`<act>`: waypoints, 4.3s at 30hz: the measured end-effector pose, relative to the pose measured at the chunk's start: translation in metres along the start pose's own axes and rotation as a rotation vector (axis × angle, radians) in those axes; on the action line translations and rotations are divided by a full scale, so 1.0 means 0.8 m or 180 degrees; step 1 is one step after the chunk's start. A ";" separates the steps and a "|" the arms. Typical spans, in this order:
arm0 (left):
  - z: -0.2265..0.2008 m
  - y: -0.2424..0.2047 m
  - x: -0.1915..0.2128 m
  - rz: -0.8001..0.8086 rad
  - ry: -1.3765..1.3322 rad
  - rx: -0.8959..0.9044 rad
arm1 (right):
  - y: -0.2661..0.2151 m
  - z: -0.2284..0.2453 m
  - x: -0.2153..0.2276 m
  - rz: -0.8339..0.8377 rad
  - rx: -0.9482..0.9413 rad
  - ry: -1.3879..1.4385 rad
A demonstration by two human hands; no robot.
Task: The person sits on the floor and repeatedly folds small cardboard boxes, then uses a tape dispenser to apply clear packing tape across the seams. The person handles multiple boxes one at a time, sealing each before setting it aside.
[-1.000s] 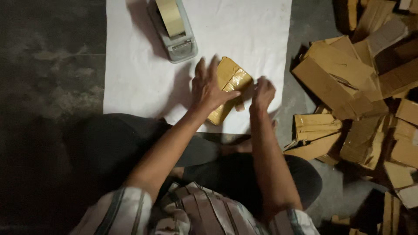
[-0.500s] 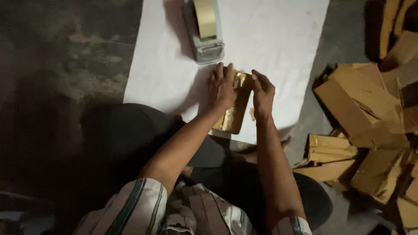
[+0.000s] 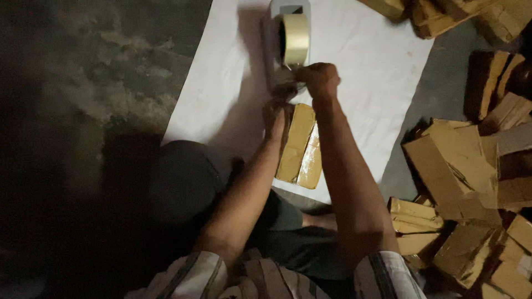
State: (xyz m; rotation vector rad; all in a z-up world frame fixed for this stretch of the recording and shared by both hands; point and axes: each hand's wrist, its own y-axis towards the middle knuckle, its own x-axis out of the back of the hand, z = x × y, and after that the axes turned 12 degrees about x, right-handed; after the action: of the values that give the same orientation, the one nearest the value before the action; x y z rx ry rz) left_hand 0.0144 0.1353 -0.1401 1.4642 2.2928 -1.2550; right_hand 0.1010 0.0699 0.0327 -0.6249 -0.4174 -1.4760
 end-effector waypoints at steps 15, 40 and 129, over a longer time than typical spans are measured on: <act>-0.064 -0.041 -0.030 0.0438 -0.1738 0.1122 | -0.087 0.003 -0.001 -0.0492 -0.0131 0.1929; -0.043 -0.018 0.005 -0.0262 0.1447 -0.0871 | -0.074 -0.072 -0.066 -0.1364 0.0230 0.0459; -0.106 -0.212 -0.075 0.0744 0.6359 -0.0415 | -0.055 -0.124 0.121 0.1448 0.1035 -0.0465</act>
State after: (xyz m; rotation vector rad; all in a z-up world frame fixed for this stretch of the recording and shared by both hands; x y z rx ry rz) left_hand -0.0660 0.1244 0.0410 3.4356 2.2365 1.1823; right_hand 0.0529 -0.0667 0.0213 -0.5244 -0.5725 -0.9087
